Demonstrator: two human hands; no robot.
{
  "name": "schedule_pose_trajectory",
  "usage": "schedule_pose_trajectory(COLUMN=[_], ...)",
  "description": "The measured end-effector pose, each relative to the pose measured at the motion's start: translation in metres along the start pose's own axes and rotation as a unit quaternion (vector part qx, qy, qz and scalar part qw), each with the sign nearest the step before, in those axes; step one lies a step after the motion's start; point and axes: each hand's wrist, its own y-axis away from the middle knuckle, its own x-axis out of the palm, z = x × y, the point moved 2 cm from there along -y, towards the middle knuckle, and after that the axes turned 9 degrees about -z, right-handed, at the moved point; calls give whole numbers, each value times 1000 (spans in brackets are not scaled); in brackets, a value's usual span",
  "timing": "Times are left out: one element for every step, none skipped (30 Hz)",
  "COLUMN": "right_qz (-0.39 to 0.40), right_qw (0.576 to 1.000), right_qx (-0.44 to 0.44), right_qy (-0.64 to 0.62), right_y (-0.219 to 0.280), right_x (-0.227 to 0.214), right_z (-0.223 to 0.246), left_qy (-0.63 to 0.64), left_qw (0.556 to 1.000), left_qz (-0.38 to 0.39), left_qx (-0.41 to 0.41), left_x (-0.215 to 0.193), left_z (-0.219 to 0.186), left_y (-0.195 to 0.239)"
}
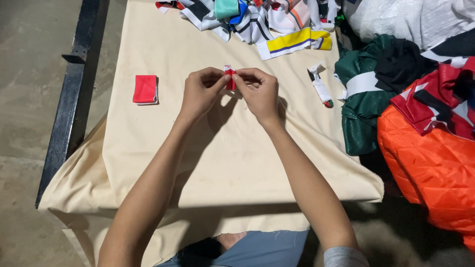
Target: The person picks up small fabric scraps from a pile, folds them into neat rectangular bundles, and stacks them on a table.
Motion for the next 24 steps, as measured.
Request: schedule_pose_trajectory(right_qz=[0,0,-1,-2,-5,-9,-9,-4,0,0,6,12,12,17,23,23,30,38,37,45,53,52,19,-15], right_qw=[1000,1000,1000,1000,1000,1000,1000,1000,1000,1000,1000,1000,1000,1000,999,999,999,999,999,998,998,998,999,1000], right_qx=[0,0,-1,-1,-2,-3,-4,-11,-18,-17,-16,-15,-15,-17,-20,-19,-16,-12,-12,-7,-1,-1,-10,-20], right_qy=[0,-1,-3,-3,-3,-4,-4,-6,-8,-8,-11,-13,-13,-13,-12,-12,-20,-29,-28,-31,-33,-32,-24,-16], right_y=[1,1,2,1,1,0,0,-1,-1,0,1,2,1,1,1,4,8,11,9,6,4,1,-4,-8], right_x=[1,1,1,1,1,1,0,0,0,0,1,2,3,3,4,5,6,7,6,5,4,2,-2,-5], right_z=[0,1,1,1,2,2,2,2,1,2,2,2,2,1,1,7,14,20,16,12,8,5,2,-1], left_qy=[0,-2,-4,-3,-1,1,1,3,5,5,2,-2,-2,-3,-5,-5,5,16,16,22,29,29,45,61], left_qw=[1000,1000,1000,1000,1000,1000,1000,1000,1000,1000,1000,1000,1000,1000,1000,1000,1000,1000,1000,1000,1000,1000,999,998], left_qz=[0,0,1,1,2,4,4,4,5,5,6,6,6,5,4,3,4,4,4,7,11,11,12,12], left_qx=[0,4,8,8,4,0,0,1,0,0,3,7,7,6,4,4,-6,-15,-15,-5,4,4,-1,-6], left_x=[0,0,0,0,-1,-1,-1,-1,0,0,0,0,0,0,0,0,-1,-1,-1,0,0,0,0,0], left_z=[0,0,0,-1,-2,-3,-4,-4,-4,-5,-7,-8,-8,-9,-9,-11,-12,-14,-6,1,9,8,7,6], left_y=[0,0,0,0,1,1,1,1,1,2,2,3,2,2,2,3,4,5,2,-1,-4,-4,-5,-6])
